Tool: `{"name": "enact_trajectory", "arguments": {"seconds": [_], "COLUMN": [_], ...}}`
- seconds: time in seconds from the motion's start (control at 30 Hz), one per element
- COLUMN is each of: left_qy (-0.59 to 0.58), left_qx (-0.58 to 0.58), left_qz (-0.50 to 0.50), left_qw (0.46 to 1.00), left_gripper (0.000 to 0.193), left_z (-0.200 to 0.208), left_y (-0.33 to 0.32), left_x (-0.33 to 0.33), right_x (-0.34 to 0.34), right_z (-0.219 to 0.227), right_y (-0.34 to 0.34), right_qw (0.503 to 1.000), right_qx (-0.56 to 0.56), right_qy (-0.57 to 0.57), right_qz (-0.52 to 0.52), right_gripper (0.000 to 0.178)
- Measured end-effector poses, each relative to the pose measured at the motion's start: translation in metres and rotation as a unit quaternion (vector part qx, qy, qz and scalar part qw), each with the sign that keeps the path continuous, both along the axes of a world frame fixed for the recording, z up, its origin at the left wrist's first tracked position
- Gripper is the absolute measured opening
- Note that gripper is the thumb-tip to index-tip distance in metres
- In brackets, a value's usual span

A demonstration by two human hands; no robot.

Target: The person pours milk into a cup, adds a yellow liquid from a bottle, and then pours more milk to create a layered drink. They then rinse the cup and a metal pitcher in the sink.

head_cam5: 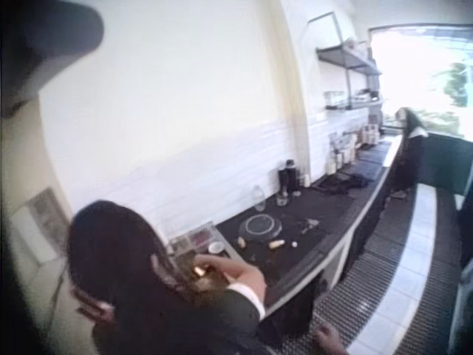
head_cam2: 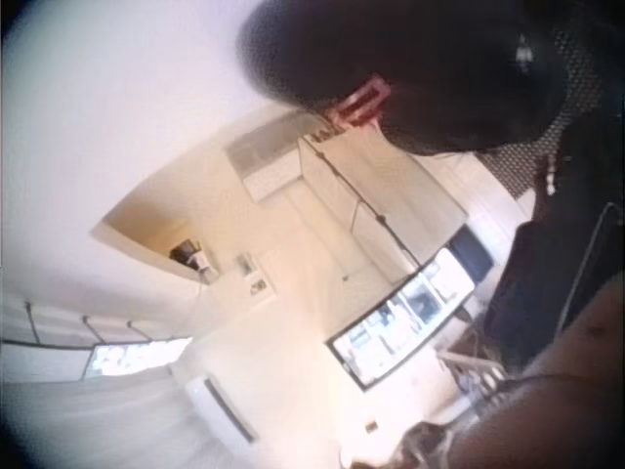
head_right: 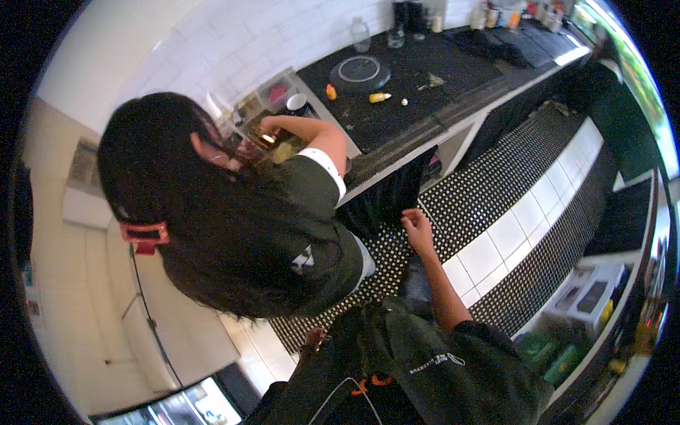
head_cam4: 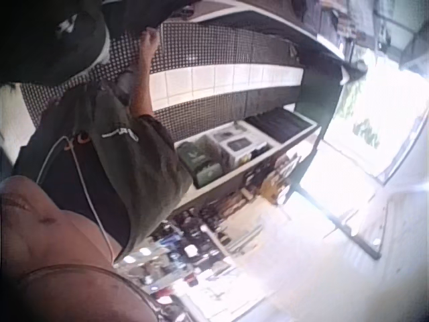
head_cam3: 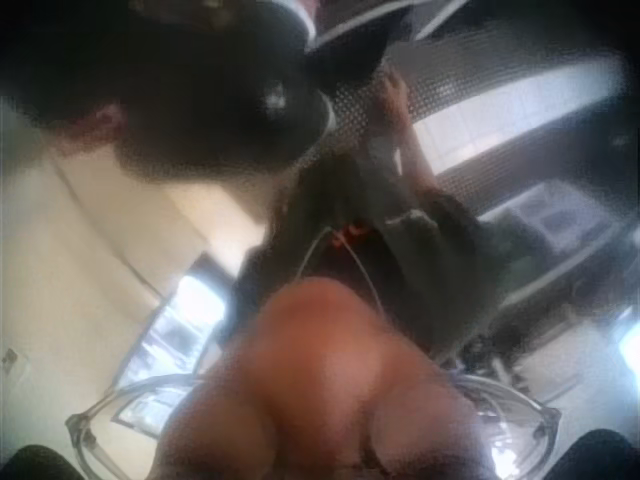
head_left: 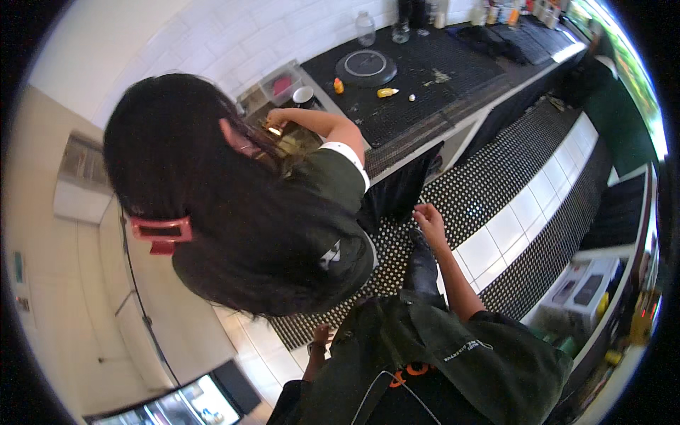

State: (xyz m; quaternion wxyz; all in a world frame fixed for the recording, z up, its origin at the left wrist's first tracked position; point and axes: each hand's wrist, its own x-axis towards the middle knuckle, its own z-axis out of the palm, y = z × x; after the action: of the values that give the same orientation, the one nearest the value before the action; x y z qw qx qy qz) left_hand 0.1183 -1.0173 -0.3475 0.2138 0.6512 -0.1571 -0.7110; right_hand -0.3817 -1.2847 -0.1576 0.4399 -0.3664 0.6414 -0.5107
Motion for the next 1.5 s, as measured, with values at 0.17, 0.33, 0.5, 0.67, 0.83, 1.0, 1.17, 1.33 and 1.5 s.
{"name": "enact_trajectory", "arguments": {"seconds": [0.17, 0.33, 0.5, 0.67, 0.83, 1.0, 1.17, 1.33, 1.5], "left_qy": [-0.097, -0.237, -0.178, -0.153, -0.079, -0.081, -0.042, -0.132, -0.107], "left_qx": [0.012, -0.181, -0.036, -0.023, -0.005, 0.057, 0.073, 0.080, 0.014], "left_qz": [0.041, -0.016, 0.123, 0.179, 0.271, 0.405, 0.437, 0.365, 0.393], "left_qw": [0.994, 0.954, 0.976, 0.972, 0.959, 0.909, 0.895, 0.918, 0.913], "left_gripper": [0.029, 0.037, 0.035, 0.033, 0.032, 0.031, 0.031, 0.030, 0.032], "left_z": [0.039, 0.033, 0.090, 0.091, 0.084, 0.107, 0.106, 0.111, 0.107], "left_y": [0.038, 0.064, 0.049, 0.057, 0.034, -0.022, -0.073, -0.139, -0.158], "left_x": [-0.119, -0.245, -0.301, -0.340, -0.356, -0.370, -0.404, -0.455, -0.488], "right_x": [0.009, 0.051, 0.055, 0.035, 0.018, 0.004, 0.000, -0.014, 0.023], "right_z": [0.037, 0.037, 0.008, 0.023, 0.051, 0.050, 0.064, 0.072, 0.061], "right_y": [-0.097, -0.183, -0.216, -0.213, -0.232, -0.279, -0.318, -0.356, -0.390], "right_qw": [0.964, 0.921, 0.908, 0.923, 0.889, 0.877, 0.869, 0.827, 0.833], "right_qx": [-0.044, -0.148, -0.148, -0.075, -0.081, -0.100, -0.094, -0.077, -0.147], "right_qy": [0.118, 0.187, 0.202, 0.180, 0.218, 0.181, 0.177, 0.194, 0.170], "right_qz": [0.233, 0.307, 0.335, 0.331, 0.395, 0.434, 0.453, 0.522, 0.505], "right_gripper": [0.077, 0.095, 0.096, 0.093, 0.094, 0.093, 0.093, 0.088, 0.091]}}
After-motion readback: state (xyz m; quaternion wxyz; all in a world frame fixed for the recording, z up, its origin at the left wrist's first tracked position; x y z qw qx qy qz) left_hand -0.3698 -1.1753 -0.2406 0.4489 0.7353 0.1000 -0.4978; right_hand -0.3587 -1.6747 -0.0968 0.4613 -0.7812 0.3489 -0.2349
